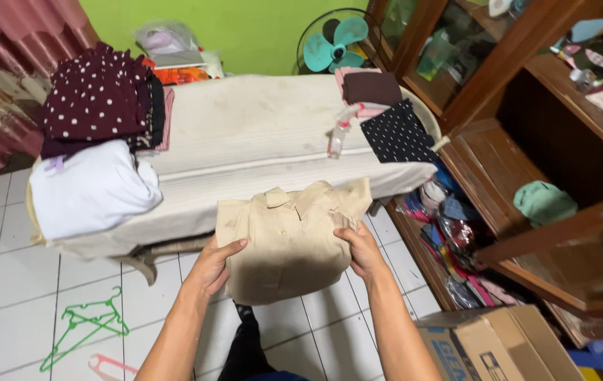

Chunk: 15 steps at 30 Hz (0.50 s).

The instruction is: The person retrieves various garments from a wooden wardrobe, places them on an ironing board, and uses a spray bottle to mist them with liquid. The person then folds each garment neatly and stacks them on the side of the ironing board. The process is repeated for multiple items including a purple shirt, a polka-dot top, a beige shirt, and a checkered shirt.

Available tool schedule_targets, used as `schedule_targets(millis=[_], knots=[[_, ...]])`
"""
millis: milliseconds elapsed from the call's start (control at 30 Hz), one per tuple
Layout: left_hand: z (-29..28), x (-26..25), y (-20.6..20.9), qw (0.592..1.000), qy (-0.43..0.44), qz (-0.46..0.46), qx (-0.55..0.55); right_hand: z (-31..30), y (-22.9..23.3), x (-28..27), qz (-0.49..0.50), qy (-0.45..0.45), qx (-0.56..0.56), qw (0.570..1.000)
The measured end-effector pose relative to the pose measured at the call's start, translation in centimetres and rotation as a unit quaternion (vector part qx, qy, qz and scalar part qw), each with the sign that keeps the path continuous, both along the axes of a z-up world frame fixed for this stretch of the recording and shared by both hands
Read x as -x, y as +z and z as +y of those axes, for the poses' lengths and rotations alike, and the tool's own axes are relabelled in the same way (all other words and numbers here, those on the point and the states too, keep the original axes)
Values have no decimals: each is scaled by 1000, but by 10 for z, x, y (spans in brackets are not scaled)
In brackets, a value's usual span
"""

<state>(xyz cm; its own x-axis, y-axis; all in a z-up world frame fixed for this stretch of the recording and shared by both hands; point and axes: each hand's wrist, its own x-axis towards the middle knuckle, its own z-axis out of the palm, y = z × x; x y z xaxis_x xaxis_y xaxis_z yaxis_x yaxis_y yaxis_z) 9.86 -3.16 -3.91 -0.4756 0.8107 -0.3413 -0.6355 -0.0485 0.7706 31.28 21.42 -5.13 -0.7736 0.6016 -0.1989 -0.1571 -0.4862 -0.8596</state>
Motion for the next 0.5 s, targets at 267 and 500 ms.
schedule_targets(millis=[267,500], knots=[[112,179,-15,995,-27,-12,-100,108,10,172,-19,-42,-27,999],[223,319,-118,982,27,145,119,202,-99,284,-281,-110,-169,938]])
